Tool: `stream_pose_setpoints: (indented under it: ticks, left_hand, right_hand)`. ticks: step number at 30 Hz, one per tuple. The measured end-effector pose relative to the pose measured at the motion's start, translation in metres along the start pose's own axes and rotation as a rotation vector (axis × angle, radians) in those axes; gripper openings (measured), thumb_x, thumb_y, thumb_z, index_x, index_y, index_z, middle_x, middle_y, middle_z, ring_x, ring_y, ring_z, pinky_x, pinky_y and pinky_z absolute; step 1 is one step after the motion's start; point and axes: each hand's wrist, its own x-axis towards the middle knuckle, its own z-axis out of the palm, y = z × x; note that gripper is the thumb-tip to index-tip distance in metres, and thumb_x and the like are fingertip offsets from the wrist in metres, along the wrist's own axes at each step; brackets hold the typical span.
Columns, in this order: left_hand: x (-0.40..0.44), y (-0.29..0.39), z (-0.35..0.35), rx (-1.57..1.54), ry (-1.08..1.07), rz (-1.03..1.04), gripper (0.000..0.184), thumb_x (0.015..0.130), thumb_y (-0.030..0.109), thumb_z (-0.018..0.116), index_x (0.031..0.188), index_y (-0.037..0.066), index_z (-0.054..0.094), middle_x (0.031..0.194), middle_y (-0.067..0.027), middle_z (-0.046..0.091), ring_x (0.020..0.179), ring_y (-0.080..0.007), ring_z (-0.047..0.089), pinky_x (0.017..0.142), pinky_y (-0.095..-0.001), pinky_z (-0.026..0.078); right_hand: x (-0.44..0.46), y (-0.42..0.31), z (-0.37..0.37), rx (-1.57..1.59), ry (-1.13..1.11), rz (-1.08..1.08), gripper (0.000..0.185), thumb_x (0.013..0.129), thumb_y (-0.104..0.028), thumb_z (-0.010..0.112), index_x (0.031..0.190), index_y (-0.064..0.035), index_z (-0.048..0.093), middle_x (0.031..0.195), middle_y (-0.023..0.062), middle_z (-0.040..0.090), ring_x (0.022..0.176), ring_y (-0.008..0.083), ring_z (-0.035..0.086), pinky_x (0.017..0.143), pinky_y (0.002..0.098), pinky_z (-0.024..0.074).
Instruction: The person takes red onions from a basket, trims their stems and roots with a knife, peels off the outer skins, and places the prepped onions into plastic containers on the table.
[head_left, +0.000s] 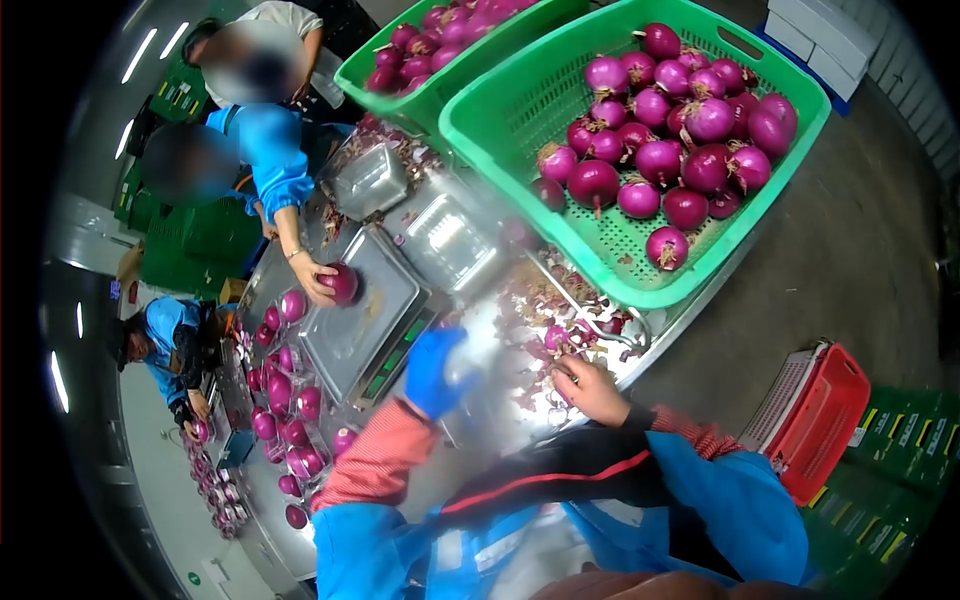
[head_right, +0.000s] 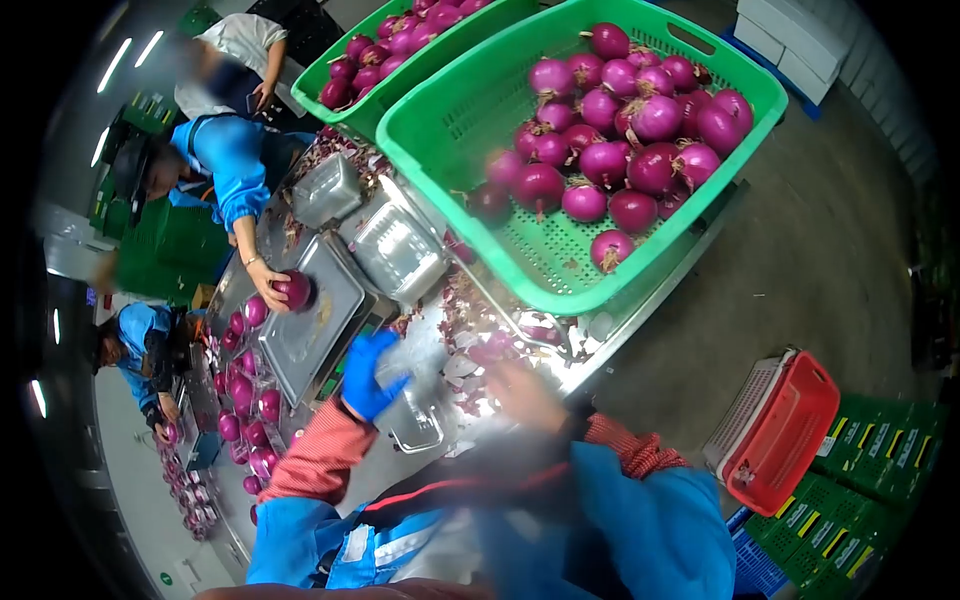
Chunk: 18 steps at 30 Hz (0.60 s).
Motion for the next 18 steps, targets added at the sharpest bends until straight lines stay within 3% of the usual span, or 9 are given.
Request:
stream_pose_setpoints:
  ticks: [3,5,7,8,9,10,12,14,18]
  left_hand:
    - [0.115,0.014,-0.027,0.01,0.155,0.249,0.048,0.074,0.011,0.077,0.117,0.001,0.059,0.107,-0.0162,0.061,0.093,-0.0348,0.059,0.082,-0.0392,0.047]
    - [0.192,0.025,-0.018,-0.017,0.098,0.341,0.046,0.076,0.016,0.076,0.116,0.002,0.059,0.106,-0.0166,0.062,0.095,-0.0348,0.06,0.083,-0.0424,0.048]
    - [0.268,0.044,0.012,0.047,-0.13,0.274,0.04,0.085,0.036,0.068,0.109,0.004,0.066,0.096,-0.0141,0.066,0.087,-0.0287,0.066,0.074,-0.0396,0.052]
    - [0.304,0.077,0.018,0.019,-0.484,-0.074,0.04,0.082,0.041,0.069,0.1,0.006,0.069,0.093,-0.0138,0.068,0.086,-0.0297,0.066,0.076,-0.0388,0.052]
    - [0.335,0.08,0.041,0.015,-0.762,-0.216,0.043,0.085,0.05,0.063,0.093,0.009,0.072,0.087,-0.0127,0.07,0.082,-0.0264,0.068,0.072,-0.039,0.053]
    - [0.358,0.089,0.064,0.326,-0.922,-0.2,0.045,0.085,0.053,0.06,0.093,0.01,0.073,0.087,-0.012,0.071,0.084,-0.0241,0.069,0.072,-0.0389,0.053]
    - [0.368,0.061,0.139,0.435,-0.808,0.002,0.048,0.077,0.053,0.065,0.104,0.013,0.071,0.093,-0.0133,0.071,0.084,-0.0287,0.069,0.075,-0.0395,0.054]
    - [0.378,0.062,0.174,0.499,-0.874,-0.064,0.047,0.078,0.053,0.064,0.104,0.014,0.071,0.093,-0.0137,0.07,0.085,-0.0292,0.068,0.075,-0.0399,0.054]
    - [0.383,0.058,0.201,0.536,-0.927,-0.157,0.046,0.079,0.052,0.063,0.104,0.014,0.071,0.094,-0.0145,0.07,0.086,-0.0304,0.068,0.076,-0.0407,0.054]
  right_hand:
    - [0.002,0.006,-0.017,-0.098,-0.03,-0.193,0.019,0.09,-0.018,0.062,0.101,-0.0028,0.061,0.087,0.0175,0.065,0.08,0.0358,0.064,0.068,0.0407,0.0494]
    - [0.004,0.007,-0.031,-0.135,-0.045,-0.301,0.019,0.089,-0.019,0.062,0.101,-0.0033,0.062,0.088,0.0178,0.065,0.082,0.0361,0.064,0.07,0.0409,0.0496]
    - [0.001,0.012,-0.04,-0.155,-0.045,-0.254,0.02,0.09,-0.019,0.061,0.103,-0.0034,0.062,0.09,0.0176,0.065,0.083,0.0358,0.064,0.071,0.0406,0.0499]
    - [-0.001,0.013,-0.044,-0.159,-0.039,-0.218,0.021,0.091,-0.019,0.06,0.104,-0.0034,0.062,0.09,0.0175,0.066,0.083,0.0356,0.064,0.071,0.0405,0.05]
    - [-0.004,0.015,-0.047,-0.162,-0.033,-0.182,0.021,0.091,-0.02,0.059,0.105,-0.0033,0.062,0.091,0.0174,0.066,0.083,0.0354,0.064,0.072,0.0403,0.0502]
    - [-0.003,0.011,-0.052,-0.11,-0.024,-0.128,0.022,0.092,-0.02,0.058,0.106,-0.0034,0.063,0.09,0.0175,0.066,0.082,0.0355,0.064,0.071,0.0404,0.0504]
    - [-0.008,0.022,-0.057,-0.23,0.009,0.069,0.026,0.091,-0.023,0.06,0.107,-0.0039,0.064,0.083,0.0185,0.066,0.077,0.0355,0.065,0.068,0.0415,0.0498]
    - [-0.003,0.02,-0.07,-0.054,-0.009,0.218,0.026,0.089,-0.02,0.061,0.109,-0.0031,0.063,0.086,0.0198,0.066,0.079,0.0359,0.066,0.068,0.0413,0.0497]
    - [-0.003,0.04,-0.083,-0.029,0.066,0.021,0.024,0.087,-0.011,0.061,0.109,-0.0008,0.063,0.089,0.0218,0.065,0.082,0.0368,0.065,0.07,0.0403,0.05]
